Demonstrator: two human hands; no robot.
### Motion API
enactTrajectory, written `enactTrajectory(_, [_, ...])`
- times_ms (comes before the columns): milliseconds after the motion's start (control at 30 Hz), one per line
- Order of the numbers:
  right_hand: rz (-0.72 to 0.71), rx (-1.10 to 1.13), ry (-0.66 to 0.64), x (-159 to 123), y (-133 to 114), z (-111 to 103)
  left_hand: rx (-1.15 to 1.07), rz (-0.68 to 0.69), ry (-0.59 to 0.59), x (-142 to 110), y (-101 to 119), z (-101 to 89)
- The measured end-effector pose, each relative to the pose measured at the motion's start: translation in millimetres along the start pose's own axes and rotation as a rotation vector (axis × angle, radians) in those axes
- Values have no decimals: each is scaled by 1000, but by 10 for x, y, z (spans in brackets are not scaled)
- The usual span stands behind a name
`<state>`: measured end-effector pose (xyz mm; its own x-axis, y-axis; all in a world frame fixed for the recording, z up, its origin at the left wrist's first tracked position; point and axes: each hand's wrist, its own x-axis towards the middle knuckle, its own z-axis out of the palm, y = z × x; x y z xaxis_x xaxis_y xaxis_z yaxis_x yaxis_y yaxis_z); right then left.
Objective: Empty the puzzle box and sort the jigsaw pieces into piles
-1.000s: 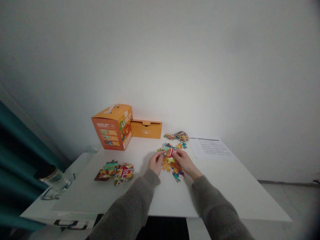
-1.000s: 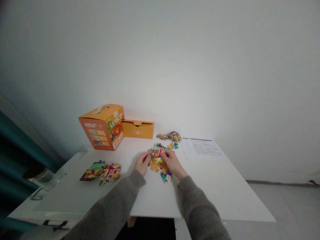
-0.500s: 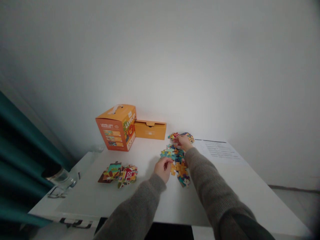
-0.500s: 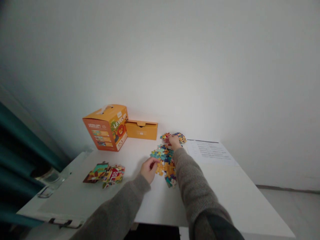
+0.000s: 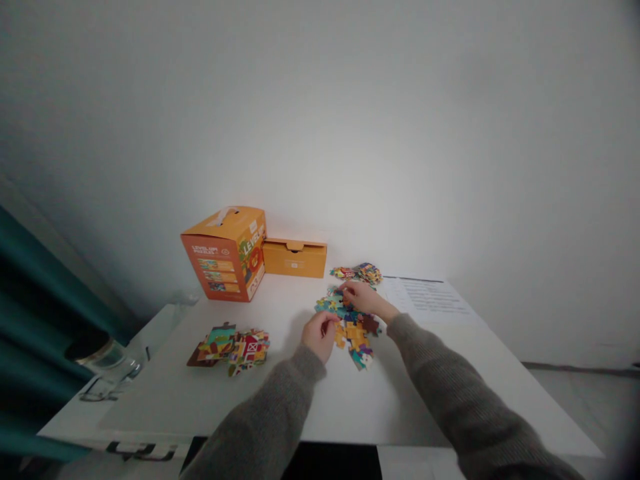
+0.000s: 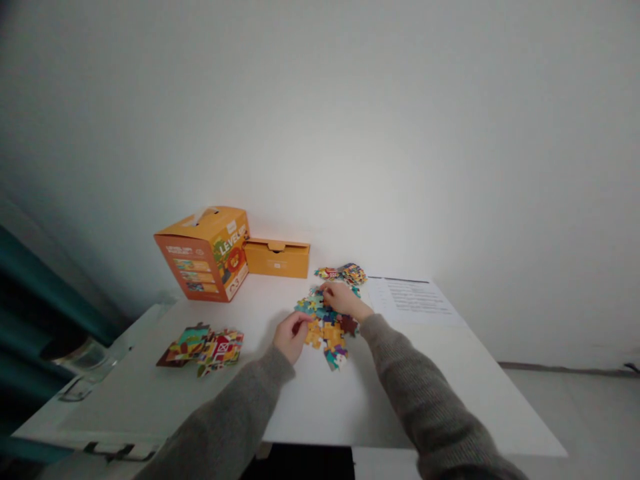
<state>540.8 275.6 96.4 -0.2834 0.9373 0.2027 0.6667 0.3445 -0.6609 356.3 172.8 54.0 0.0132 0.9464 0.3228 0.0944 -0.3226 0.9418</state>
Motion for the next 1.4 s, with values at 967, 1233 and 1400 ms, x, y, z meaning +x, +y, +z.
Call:
enactTrajectory(967, [-184, -15, 315, -537, -163, 226, -100, -74, 92, 71, -58, -39])
enactTrajectory(1233, [185, 1014, 158, -798, -505, 452, -146, -29, 68, 101, -68, -21])
enactTrajectory(1400, [207, 939, 234, -811, -470, 529, -324, -89, 7, 125, -66, -36])
